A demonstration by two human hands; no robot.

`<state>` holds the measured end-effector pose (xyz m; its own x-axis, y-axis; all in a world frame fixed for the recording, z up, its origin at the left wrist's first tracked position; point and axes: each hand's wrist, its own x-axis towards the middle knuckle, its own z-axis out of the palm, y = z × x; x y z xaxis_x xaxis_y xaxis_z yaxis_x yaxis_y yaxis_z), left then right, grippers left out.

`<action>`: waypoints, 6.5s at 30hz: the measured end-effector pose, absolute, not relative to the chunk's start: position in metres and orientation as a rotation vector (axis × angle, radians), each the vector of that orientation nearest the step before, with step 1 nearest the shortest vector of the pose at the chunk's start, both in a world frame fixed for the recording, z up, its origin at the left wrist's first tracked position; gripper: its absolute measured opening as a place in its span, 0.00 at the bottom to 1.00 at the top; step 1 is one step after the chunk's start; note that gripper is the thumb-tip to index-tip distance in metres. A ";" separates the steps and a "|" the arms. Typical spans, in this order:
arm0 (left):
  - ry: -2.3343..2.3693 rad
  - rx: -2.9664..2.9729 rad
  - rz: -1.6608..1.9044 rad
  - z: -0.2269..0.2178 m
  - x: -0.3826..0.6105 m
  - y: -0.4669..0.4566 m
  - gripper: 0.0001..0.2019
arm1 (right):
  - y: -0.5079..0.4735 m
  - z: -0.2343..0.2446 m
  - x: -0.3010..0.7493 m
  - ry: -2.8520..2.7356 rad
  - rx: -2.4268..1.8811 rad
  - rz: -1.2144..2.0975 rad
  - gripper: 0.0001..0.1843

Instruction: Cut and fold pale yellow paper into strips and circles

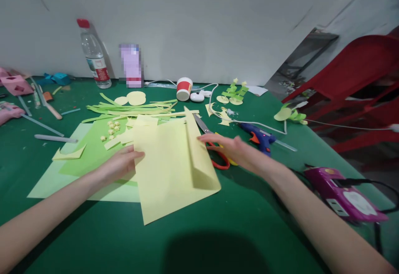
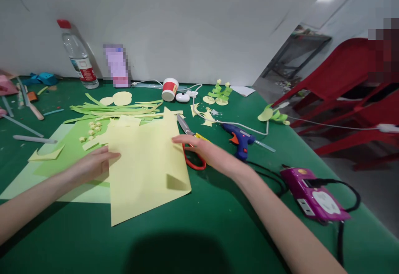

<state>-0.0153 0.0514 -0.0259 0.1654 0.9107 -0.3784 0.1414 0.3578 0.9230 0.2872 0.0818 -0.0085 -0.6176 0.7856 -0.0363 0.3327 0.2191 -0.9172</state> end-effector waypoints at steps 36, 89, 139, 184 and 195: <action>0.941 1.904 1.173 0.058 0.026 0.040 0.16 | 0.031 0.038 0.224 -0.986 -1.345 1.708 0.23; 0.718 1.946 1.184 0.051 0.025 0.050 0.15 | 0.026 0.044 0.222 -0.974 -1.448 1.686 0.35; 0.658 1.851 1.136 0.046 0.025 0.049 0.12 | 0.022 0.045 0.221 -0.947 -1.392 1.739 0.35; 0.651 1.932 1.205 0.036 0.024 0.055 0.12 | 0.029 0.039 0.226 -0.916 -1.379 1.816 0.35; 0.846 1.536 1.284 0.035 0.018 0.072 0.11 | 0.072 0.030 0.268 -1.268 -1.308 1.650 0.08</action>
